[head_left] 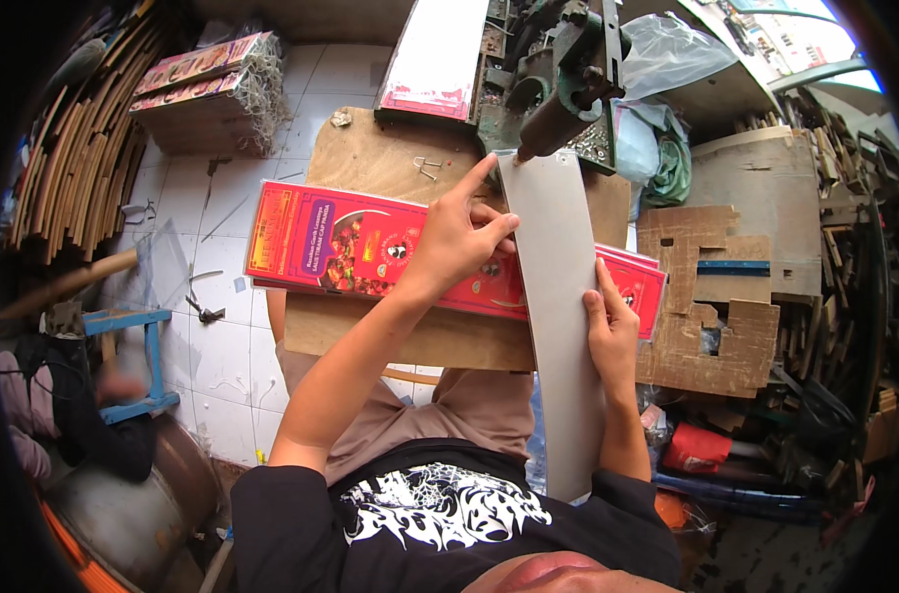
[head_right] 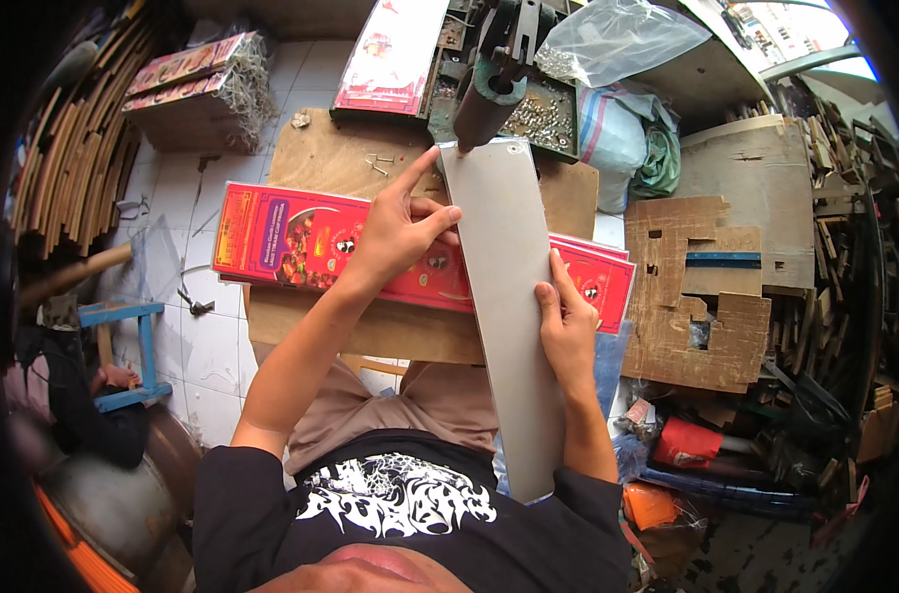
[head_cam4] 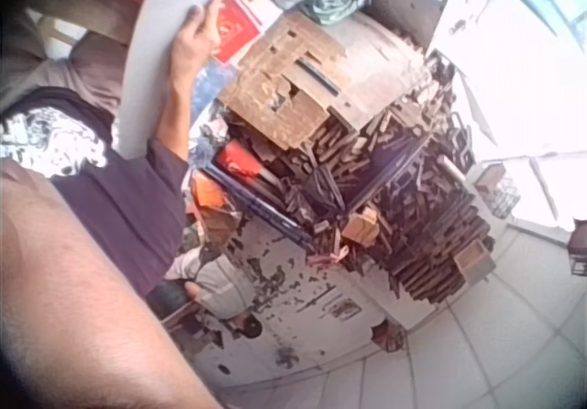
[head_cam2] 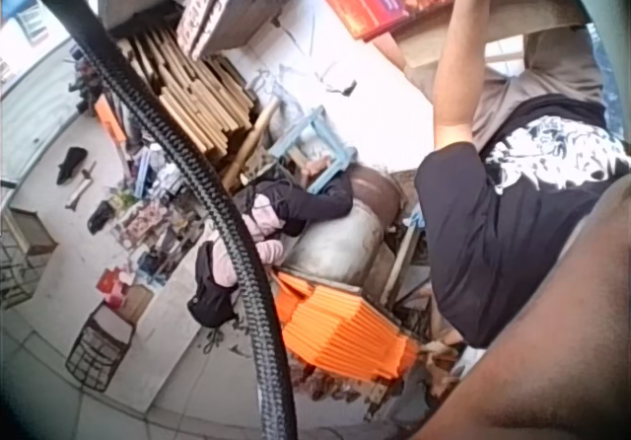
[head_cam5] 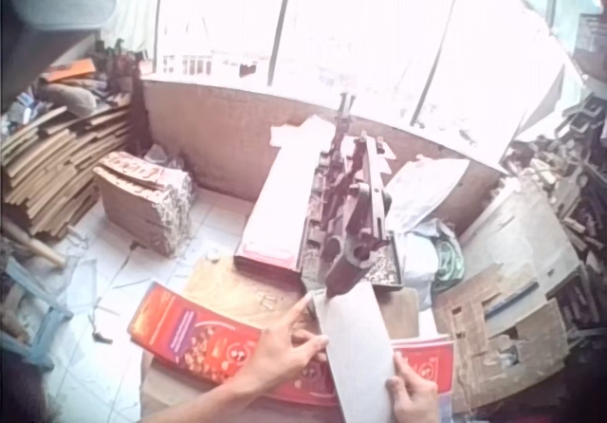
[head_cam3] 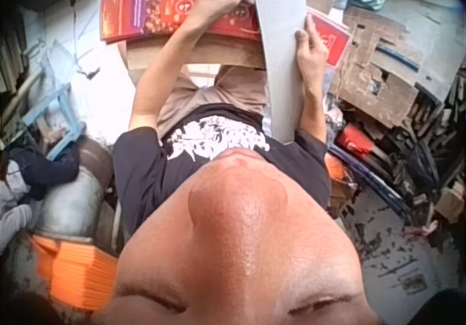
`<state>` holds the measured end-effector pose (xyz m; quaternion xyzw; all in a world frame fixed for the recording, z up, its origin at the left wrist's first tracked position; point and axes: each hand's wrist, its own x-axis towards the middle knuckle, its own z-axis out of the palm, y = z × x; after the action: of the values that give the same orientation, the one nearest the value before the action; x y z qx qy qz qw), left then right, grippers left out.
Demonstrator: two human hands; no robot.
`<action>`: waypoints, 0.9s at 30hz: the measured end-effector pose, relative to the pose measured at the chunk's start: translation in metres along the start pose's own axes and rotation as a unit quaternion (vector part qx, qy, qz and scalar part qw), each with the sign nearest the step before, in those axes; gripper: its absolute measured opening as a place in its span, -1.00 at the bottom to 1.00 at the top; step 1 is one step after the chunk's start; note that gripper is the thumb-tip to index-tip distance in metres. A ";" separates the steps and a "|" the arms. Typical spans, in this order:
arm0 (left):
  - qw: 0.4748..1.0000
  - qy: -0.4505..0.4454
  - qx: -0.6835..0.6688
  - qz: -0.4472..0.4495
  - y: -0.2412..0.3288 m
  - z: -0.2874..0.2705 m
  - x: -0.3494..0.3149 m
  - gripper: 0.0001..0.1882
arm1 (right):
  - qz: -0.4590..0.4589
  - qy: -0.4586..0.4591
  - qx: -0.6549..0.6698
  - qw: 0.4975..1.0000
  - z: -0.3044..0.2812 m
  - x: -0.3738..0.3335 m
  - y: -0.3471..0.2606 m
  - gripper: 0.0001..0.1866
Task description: The person manually assembles packaging for incense by picking up printed cardboard sleeves, inserting a white backing board, and stacking the completed units. They use a manual riveting or stapling machine to secure the parts together at one end.
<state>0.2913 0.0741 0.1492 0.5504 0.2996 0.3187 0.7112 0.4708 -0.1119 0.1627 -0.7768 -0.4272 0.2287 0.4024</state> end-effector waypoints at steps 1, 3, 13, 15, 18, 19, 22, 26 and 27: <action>1.000 0.002 -0.009 -0.009 -0.001 0.000 -0.001 -0.18 | 0.004 0.000 -0.007 1.000 0.000 0.000 0.001 -0.54; 1.000 0.004 -0.018 -0.018 0.000 0.001 -0.001 -0.18 | 0.000 0.001 -0.015 1.000 0.000 0.000 0.000 -0.54; 1.000 -0.001 -0.013 -0.004 -0.002 0.002 -0.001 -0.19 | -0.005 0.006 -0.003 1.000 -0.001 -0.002 0.001 -0.53; 1.000 0.000 -0.017 -0.006 -0.001 0.001 -0.002 -0.19 | 0.012 -0.004 0.004 1.000 -0.001 -0.002 -0.004 -0.53; 1.000 0.008 -0.016 -0.008 -0.001 0.002 -0.001 -0.19 | 0.017 -0.007 0.012 1.000 0.000 0.000 -0.005 -0.53; 1.000 0.007 -0.018 -0.008 -0.001 0.002 -0.001 -0.19 | 0.005 -0.001 0.014 1.000 0.000 0.000 -0.005 -0.53; 1.000 0.008 -0.014 -0.009 0.000 0.000 -0.001 -0.19 | 0.005 -0.003 0.011 1.000 0.000 0.000 -0.008 -0.53; 1.000 0.006 -0.016 -0.011 0.001 0.001 -0.001 -0.19 | -0.016 0.011 -0.019 1.000 0.001 0.000 -0.003 -0.53; 1.000 0.006 -0.016 -0.011 0.001 0.001 -0.001 -0.19 | -0.007 0.009 -0.009 1.000 0.001 -0.001 -0.005 -0.54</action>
<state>0.2911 0.0727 0.1502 0.5338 0.3047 0.3187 0.7216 0.4670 -0.1106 0.1661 -0.7793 -0.4314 0.2151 0.4004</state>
